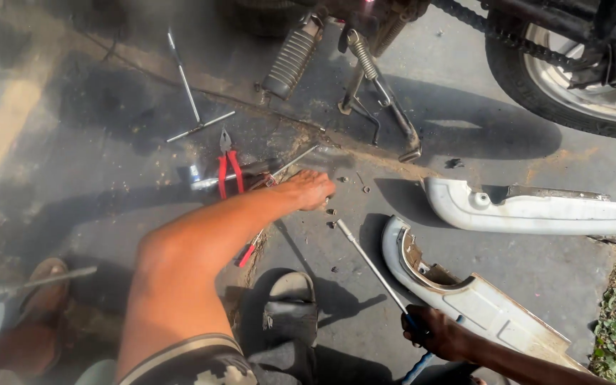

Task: The person kneels beside a motorcycle and works on the chain and sprocket area, handling small fasteners and fitting a part onto the chain by hand. They then use a T-handle wrench to loosen and tighten bolts near the rear wheel, remove plastic side covers and set them on the ground, and continue working on the chain cover.

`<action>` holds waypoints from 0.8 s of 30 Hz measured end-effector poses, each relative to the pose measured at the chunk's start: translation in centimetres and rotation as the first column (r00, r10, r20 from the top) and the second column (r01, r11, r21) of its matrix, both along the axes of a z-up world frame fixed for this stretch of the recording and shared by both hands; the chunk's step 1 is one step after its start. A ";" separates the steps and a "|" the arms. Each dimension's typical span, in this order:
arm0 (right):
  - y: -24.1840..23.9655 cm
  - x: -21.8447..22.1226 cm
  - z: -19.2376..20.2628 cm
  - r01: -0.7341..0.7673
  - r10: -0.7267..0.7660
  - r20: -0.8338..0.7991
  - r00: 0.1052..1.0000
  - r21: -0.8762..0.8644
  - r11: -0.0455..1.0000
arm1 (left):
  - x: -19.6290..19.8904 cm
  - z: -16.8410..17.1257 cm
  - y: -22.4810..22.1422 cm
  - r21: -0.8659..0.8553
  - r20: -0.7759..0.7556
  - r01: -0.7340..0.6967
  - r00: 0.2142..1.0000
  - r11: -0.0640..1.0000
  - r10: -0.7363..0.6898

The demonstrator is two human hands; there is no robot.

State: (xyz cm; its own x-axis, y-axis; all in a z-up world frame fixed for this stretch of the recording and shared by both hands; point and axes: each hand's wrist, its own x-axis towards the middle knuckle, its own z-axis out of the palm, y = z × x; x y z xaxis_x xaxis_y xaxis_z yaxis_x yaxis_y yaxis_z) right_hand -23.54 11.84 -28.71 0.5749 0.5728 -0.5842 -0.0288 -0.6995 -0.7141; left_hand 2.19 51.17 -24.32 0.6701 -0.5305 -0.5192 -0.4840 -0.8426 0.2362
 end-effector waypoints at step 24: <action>1.2 15.3 6.4 -0.193 0.208 0.362 0.909 -0.076 0.978 | 7.5 -7.3 -19.6 -0.460 -0.547 -0.513 0.806 0.725 0.224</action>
State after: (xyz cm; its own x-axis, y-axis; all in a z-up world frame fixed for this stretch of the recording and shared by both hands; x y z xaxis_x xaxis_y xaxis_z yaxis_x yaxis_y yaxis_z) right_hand -8.27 13.06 -22.35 0.6280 0.6801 -0.3781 0.3733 -0.6897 -0.6205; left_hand 9.66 31.59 -31.61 0.6604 -0.5723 -0.4861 0.1116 -0.5654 0.8173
